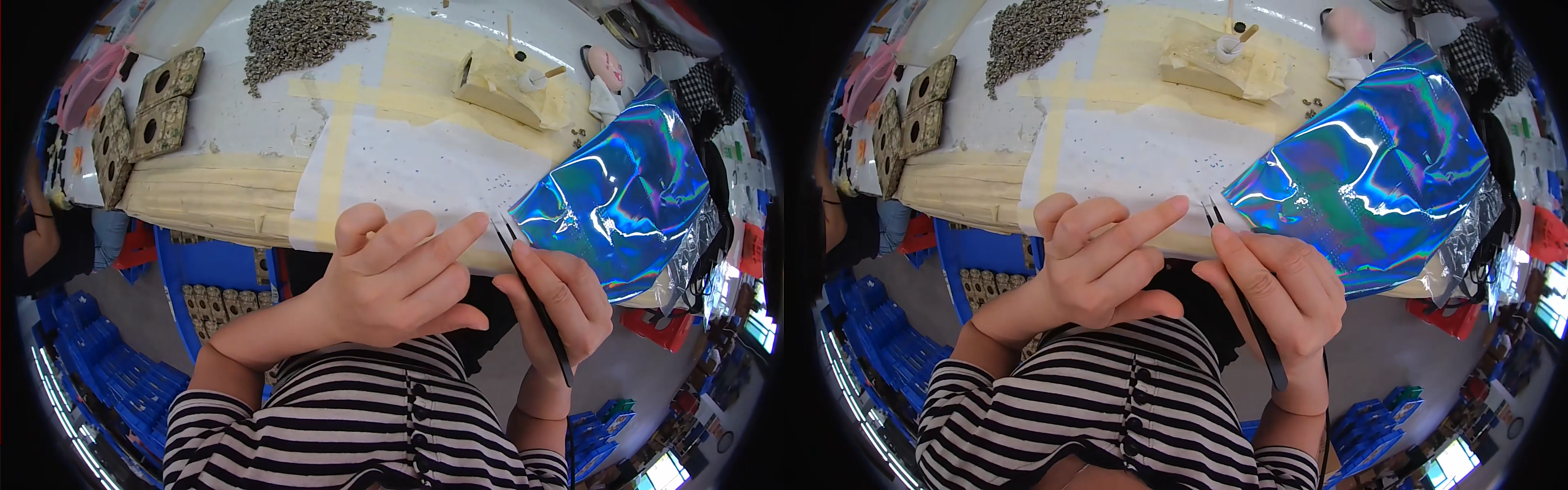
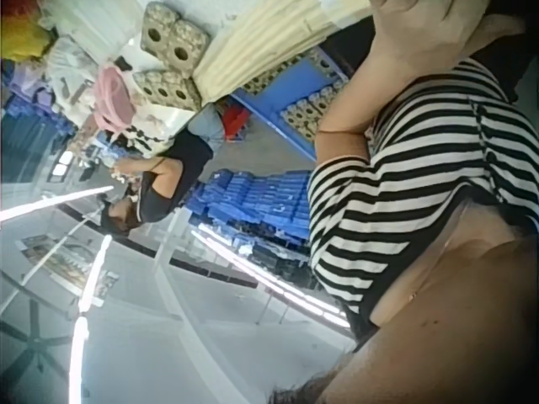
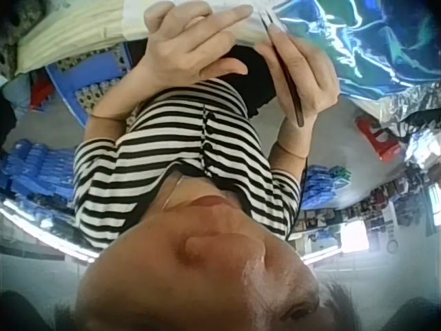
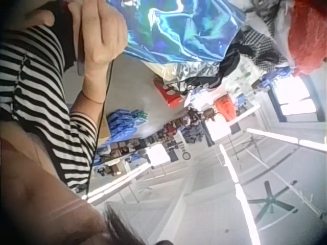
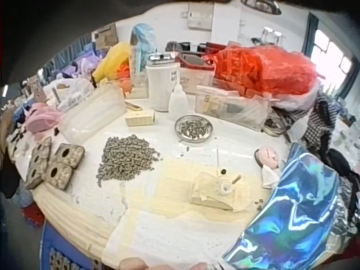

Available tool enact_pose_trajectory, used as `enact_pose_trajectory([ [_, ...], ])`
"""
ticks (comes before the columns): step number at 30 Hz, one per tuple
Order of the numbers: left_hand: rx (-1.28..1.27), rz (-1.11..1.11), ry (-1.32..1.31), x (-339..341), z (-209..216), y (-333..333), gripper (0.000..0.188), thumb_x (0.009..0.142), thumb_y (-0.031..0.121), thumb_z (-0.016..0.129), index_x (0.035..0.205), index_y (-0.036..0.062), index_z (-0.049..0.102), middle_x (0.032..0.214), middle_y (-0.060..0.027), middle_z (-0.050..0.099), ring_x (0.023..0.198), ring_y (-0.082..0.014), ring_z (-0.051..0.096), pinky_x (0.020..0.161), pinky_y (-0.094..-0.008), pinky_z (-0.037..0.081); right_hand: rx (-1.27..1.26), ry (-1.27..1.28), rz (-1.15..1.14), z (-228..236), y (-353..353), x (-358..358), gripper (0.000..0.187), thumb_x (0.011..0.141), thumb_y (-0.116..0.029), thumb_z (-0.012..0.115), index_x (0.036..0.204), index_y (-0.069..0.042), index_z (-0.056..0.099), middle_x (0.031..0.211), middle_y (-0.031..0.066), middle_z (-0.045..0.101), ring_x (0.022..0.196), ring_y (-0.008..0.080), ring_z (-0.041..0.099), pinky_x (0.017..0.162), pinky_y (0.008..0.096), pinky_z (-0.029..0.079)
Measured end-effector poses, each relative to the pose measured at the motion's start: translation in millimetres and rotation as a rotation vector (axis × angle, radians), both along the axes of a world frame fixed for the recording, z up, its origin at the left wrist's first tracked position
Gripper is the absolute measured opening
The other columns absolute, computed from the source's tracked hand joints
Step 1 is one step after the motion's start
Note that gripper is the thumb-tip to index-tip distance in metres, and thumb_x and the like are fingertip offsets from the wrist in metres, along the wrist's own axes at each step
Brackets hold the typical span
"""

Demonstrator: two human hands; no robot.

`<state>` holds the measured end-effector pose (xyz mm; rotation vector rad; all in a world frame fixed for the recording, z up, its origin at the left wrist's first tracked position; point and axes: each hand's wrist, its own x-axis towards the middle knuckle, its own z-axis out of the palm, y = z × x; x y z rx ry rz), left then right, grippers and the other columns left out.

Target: The person uses tweezers to pick up small decals from a sheet and apply them to the surface of a toy tank model.

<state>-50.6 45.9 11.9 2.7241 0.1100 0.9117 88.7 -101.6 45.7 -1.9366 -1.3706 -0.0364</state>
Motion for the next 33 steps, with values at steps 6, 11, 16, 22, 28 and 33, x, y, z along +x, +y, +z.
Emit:
enact_pose_trajectory([
  [6, 0.017, -0.031, 0.022, 6, -2, -1, 0.051, 0.089, 0.061, 0.053, 0.068, 0.0147, 0.052, 0.116, -0.0052, 0.071, 0.090, -0.0179, 0.051, 0.082, -0.0370, 0.028, 0.014, -0.003, -0.016, -2, -6, 2, 0.037, 0.066, -0.007, 0.085, 0.101, 0.000, 0.075, 0.084, 0.0103, 0.069, 0.073, 0.0201, 0.066, 0.064, 0.0280, 0.052],
  [11, 0.060, -0.023, -0.145, -14, -2, 4, 0.044, 0.090, 0.057, 0.058, 0.074, 0.0161, 0.055, 0.100, 0.0008, 0.071, 0.083, -0.0172, 0.049, 0.078, -0.0356, 0.029, 0.092, -0.010, -0.087, 1, -12, 3, 0.036, 0.067, -0.015, 0.086, 0.097, 0.000, 0.074, 0.079, 0.0101, 0.069, 0.070, 0.0217, 0.066, 0.062, 0.0289, 0.052],
  [16, 0.210, 0.180, -0.178, -68, 1, 20, 0.043, 0.097, 0.048, 0.056, 0.068, 0.0175, 0.049, 0.067, 0.0058, 0.044, 0.069, -0.0162, 0.041, 0.071, -0.0340, 0.029, 0.363, 0.089, -0.256, -6, -37, 15, 0.032, 0.098, -0.025, 0.063, 0.101, 0.007, 0.057, 0.088, 0.0212, 0.065, 0.081, 0.0268, 0.068, 0.076, 0.0353, 0.055],
  [22, -0.326, 0.747, -0.633, -93, 7, 89, 0.021, 0.099, 0.019, 0.059, 0.092, -0.0008, 0.061, 0.078, -0.0067, 0.054, 0.067, -0.0214, 0.048, 0.068, -0.0321, 0.038, 0.550, -0.123, -0.423, 21, -47, 41, 0.037, 0.104, -0.037, 0.047, 0.101, -0.001, 0.043, 0.085, 0.0128, 0.047, 0.074, 0.0230, 0.053, 0.069, 0.0352, 0.050],
  [28, -0.089, 0.657, 0.087, -146, 34, 155, 0.037, 0.081, 0.015, 0.077, 0.115, 0.0042, 0.067, 0.119, -0.0105, 0.063, 0.107, -0.0278, 0.058, 0.094, -0.0361, 0.044, 0.595, -0.133, -0.402, 41, -62, 47, 0.034, 0.107, -0.038, 0.038, 0.106, -0.005, 0.047, 0.085, 0.0090, 0.042, 0.081, 0.0218, 0.048, 0.073, 0.0359, 0.046],
  [33, 0.010, 0.567, 0.244, -156, 53, 183, 0.034, 0.075, 0.016, 0.080, 0.105, 0.0054, 0.070, 0.114, -0.0095, 0.061, 0.112, -0.0285, 0.054, 0.096, -0.0384, 0.043, 0.582, -0.125, -0.379, 45, -60, 39, 0.035, 0.107, -0.039, 0.037, 0.106, -0.006, 0.048, 0.087, 0.0087, 0.043, 0.082, 0.0216, 0.048, 0.073, 0.0345, 0.044],
])
